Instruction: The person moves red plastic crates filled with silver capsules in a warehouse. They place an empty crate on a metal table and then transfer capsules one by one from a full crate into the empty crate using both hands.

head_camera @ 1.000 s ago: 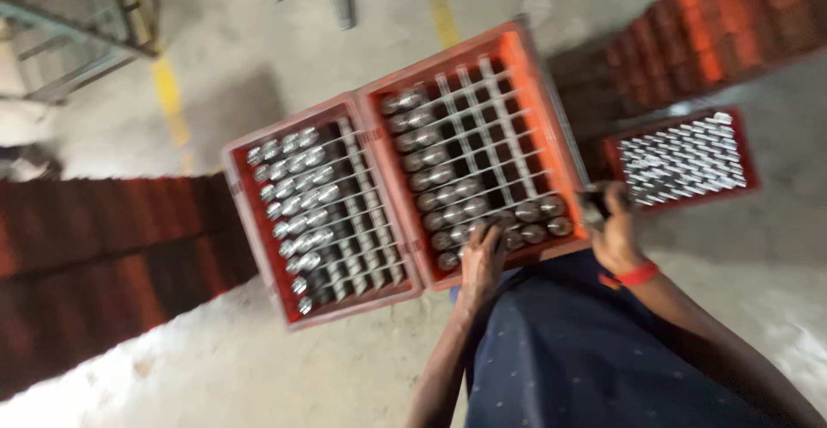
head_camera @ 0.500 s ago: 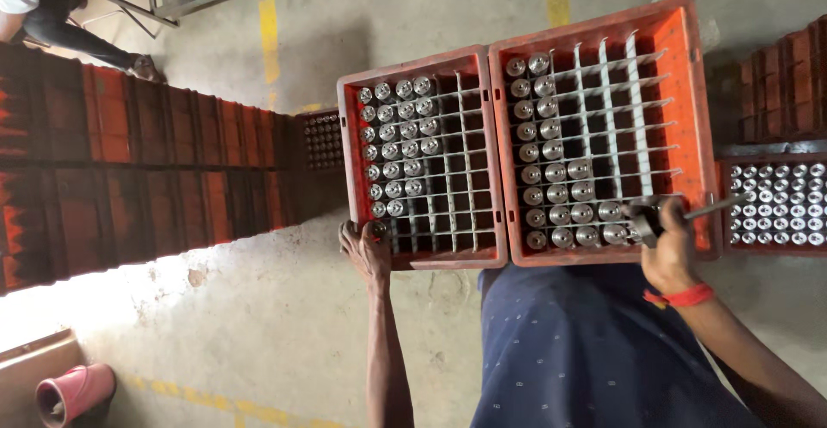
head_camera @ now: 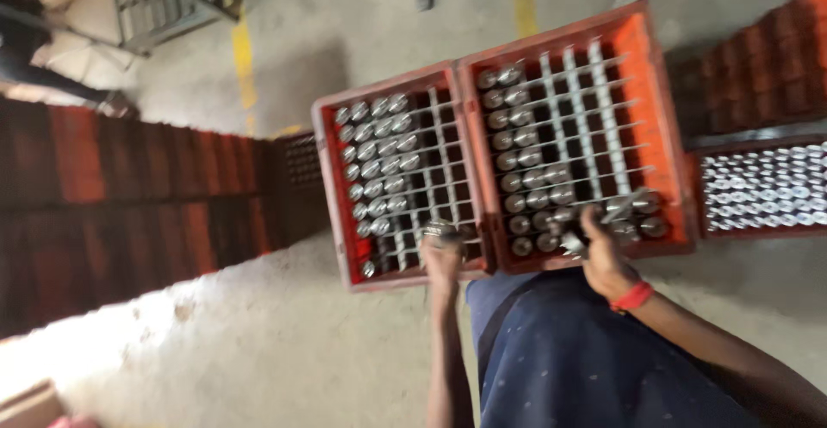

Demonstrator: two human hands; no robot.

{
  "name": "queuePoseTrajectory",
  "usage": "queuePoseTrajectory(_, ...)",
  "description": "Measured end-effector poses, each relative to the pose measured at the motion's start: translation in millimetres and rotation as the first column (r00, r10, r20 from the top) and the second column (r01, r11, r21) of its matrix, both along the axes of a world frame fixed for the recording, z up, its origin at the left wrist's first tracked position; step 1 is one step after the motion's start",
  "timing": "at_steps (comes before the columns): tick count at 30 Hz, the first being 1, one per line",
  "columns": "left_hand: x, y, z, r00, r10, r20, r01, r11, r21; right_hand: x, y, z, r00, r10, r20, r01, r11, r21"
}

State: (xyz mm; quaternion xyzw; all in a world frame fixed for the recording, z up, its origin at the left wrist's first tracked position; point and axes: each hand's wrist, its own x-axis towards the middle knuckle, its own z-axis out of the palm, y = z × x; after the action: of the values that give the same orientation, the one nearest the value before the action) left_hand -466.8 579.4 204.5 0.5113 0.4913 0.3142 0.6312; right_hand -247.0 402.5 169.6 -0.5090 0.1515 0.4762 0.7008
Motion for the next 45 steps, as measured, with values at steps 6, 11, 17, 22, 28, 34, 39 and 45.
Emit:
queuePoseTrajectory(6, 98, -96, 31, 0.853, -0.443, -0.276, 0.477, 0.877, 0.065, 15, 18, 52, 0.988, 0.027, 0.153, -0.047, 0.99, 0.131)
queuePoseTrajectory(11, 129, -109, 36, 0.679, -0.654, -0.332, 0.688, 0.726, -0.023, 36, -9, 77, 0.938, 0.145, 0.313, -0.234, 0.935, 0.266)
queuePoseTrajectory(17, 151, -119, 21, 0.571, -0.78, -0.256, 0.778, 0.613, -0.134, 57, -40, 51, 0.95, 0.152, 0.273, -0.217, 0.949, 0.228)
queuePoseTrajectory(22, 165, -104, 11, 0.557, -0.722, -0.41, 0.803, 0.595, 0.044, 107, -48, 18, 0.973, -0.209, 0.097, 0.195, 0.972, 0.132)
queuePoseTrajectory(28, 171, -74, 12, 0.673, -0.355, -0.649, 0.736, 0.407, 0.541, 141, -82, 13, 0.973, -0.208, 0.1, 0.206, 0.978, 0.027)
queuePoseTrajectory(34, 132, -64, 17, 0.835, -0.347, -0.426, 0.545, 0.621, 0.563, 111, -89, -9, 0.974, -0.219, 0.059, 0.22, 0.975, -0.012)
queuePoseTrajectory(39, -6, 1, 15, 0.666, 0.052, -0.744, 0.605, 0.545, 0.58, 93, -115, -15, 0.964, -0.214, 0.161, 0.169, 0.952, 0.255)
queuePoseTrajectory(45, -174, 79, -20, -0.074, 0.033, -0.997, 0.56, 0.828, -0.014, 71, -93, -4, 0.992, -0.099, 0.076, 0.092, 0.991, 0.1)
